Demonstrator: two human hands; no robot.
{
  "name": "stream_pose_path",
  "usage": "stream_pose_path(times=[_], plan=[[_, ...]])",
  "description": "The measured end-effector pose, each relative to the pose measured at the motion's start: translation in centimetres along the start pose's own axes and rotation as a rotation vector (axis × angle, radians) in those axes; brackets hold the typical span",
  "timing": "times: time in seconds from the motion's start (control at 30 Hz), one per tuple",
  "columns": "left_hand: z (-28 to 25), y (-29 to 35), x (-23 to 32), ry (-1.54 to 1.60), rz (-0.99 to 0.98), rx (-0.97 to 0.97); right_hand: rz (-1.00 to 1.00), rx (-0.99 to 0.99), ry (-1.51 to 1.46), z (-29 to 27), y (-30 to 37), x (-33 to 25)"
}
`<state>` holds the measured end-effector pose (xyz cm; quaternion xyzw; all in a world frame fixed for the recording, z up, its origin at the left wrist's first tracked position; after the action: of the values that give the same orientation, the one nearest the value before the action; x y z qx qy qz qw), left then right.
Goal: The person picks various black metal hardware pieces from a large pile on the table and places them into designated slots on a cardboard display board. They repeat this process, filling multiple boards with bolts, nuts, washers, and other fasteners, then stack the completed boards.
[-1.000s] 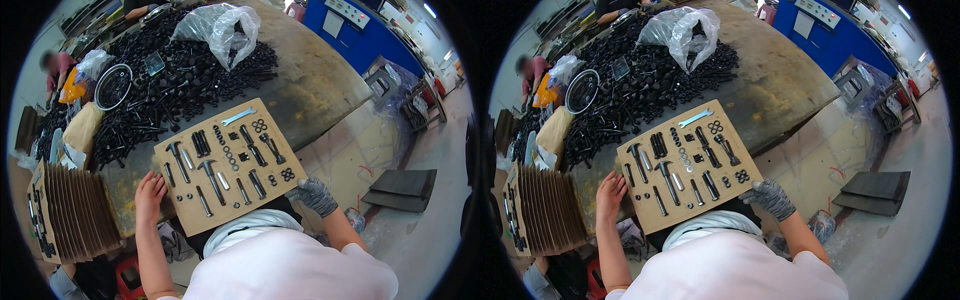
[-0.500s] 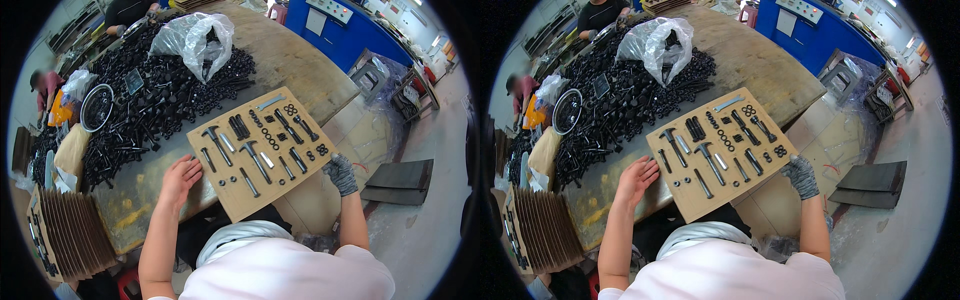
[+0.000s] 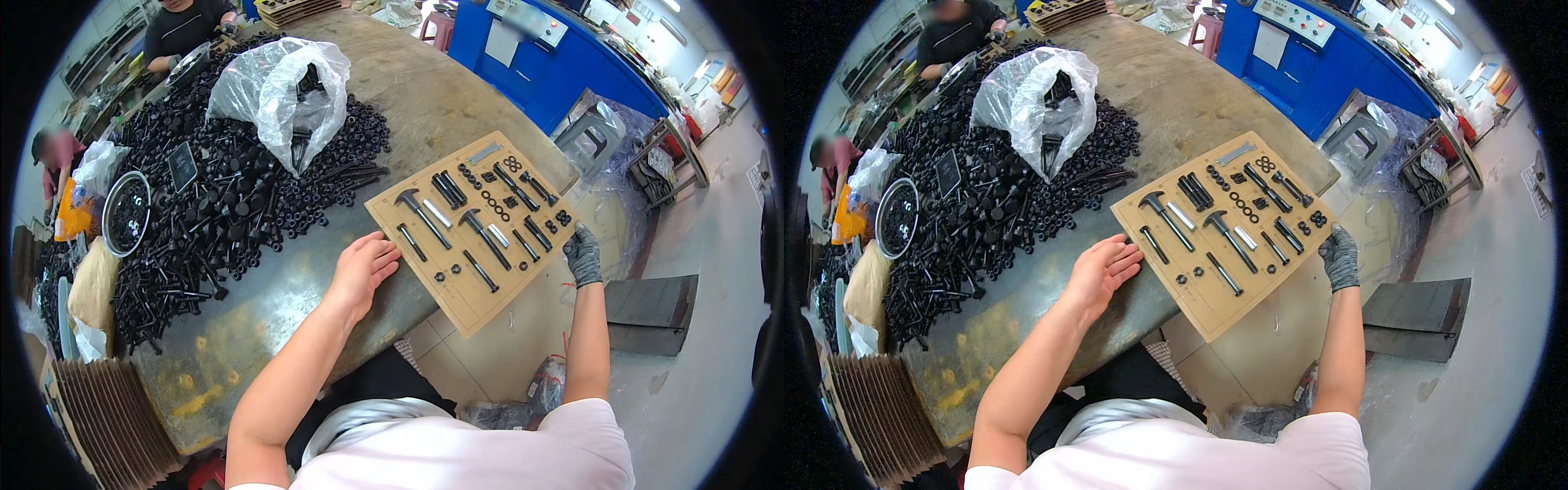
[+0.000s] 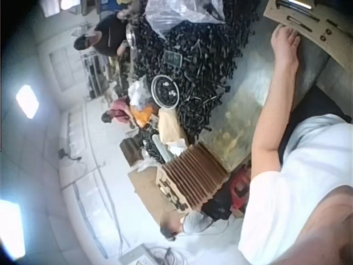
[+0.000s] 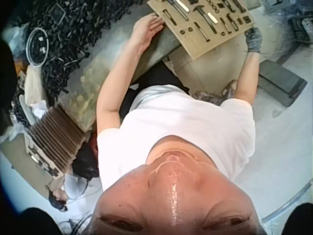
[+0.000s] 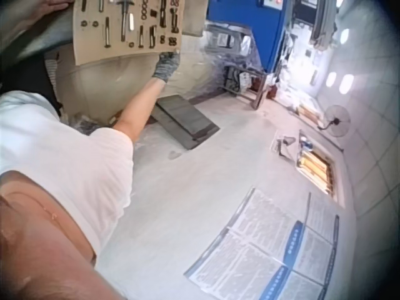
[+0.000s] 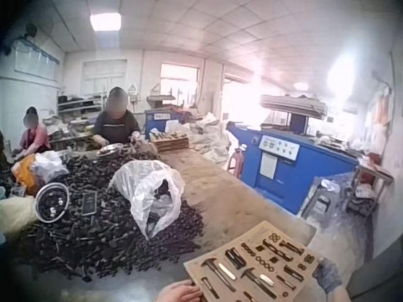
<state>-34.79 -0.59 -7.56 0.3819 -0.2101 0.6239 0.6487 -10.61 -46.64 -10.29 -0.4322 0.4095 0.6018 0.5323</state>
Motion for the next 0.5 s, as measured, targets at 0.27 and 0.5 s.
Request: stream_pose_path(times=[0.27, 0.5], plan=[[0.1, -3.2, -2.4, -0.011, 0.031, -0.072, -0.048, 0.061, 0.050, -3.7, -3.1, 2.4], [-1.2, 4.5, 1.4, -0.174, 0.123, -0.010, 0.200, 0.092, 0.558, -4.0, -4.7, 2.3]])
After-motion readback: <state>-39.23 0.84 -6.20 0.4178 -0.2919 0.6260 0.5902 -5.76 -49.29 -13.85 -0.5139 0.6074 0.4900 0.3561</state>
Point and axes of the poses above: each hand's wrist, its own y-axis away from the middle knuckle, its own z-axis out of the palm, x = y × z, the point moved 7 cm from there along -y, towards the middle knuckle, and after that the axes turned 11 degrees about -x, right-handed, at the moved point
